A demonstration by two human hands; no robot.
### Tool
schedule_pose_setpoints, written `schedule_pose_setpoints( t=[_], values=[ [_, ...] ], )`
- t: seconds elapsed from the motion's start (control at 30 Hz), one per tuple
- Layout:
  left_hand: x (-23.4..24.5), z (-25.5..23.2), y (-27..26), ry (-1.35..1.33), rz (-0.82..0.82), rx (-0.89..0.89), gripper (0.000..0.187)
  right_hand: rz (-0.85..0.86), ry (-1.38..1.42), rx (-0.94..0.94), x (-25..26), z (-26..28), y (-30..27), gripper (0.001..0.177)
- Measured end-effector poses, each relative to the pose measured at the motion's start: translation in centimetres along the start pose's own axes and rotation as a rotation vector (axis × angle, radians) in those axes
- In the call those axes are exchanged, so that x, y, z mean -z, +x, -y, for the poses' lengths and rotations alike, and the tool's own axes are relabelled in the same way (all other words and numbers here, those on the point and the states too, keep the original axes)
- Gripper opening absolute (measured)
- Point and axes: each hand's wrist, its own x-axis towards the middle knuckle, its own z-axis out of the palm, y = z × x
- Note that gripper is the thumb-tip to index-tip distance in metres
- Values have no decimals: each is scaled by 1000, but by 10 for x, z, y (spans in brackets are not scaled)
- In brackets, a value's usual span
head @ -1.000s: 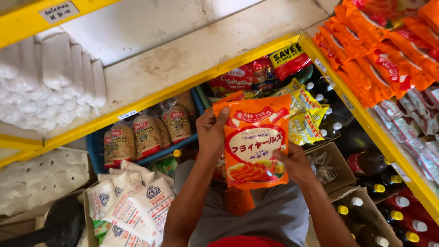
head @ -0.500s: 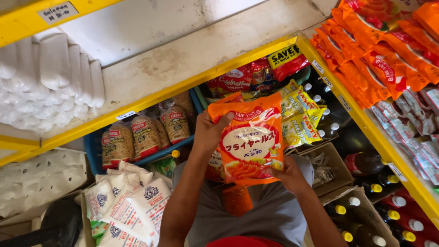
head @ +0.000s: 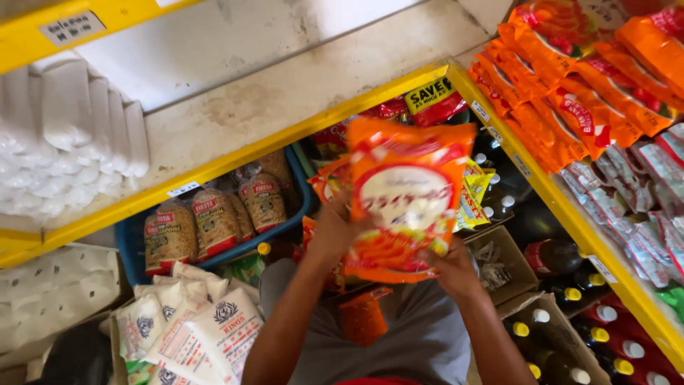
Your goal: The recorder is organizing and stocking various snack bags into shelves and crates in a grocery store.
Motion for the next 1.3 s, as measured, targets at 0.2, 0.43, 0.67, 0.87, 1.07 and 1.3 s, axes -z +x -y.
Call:
schedule_pose_setpoints(
  t=[0.2,0.43,0.67,0.87,1.07,1.3],
  values=[
    [-6,12,-9,-51,129,57,39,-100,70,-34,25,-9,7,37],
    [-4,3,-4,229,238,41,44,-353,157,-53,21,6,18,37],
    [-2,57,-2,83,125,147,22,-436,324,91,31,22,22,39],
    [2,78,-3,-51,-23,140,11,-406,371,125,33,38,27,37],
    [-7,68,2,26,-97,146,8,-452,350,160,33,38,36,32],
    [-31,39,22,-171,-69,154,45,-422,337,154,33,45,47,33]
  ],
)
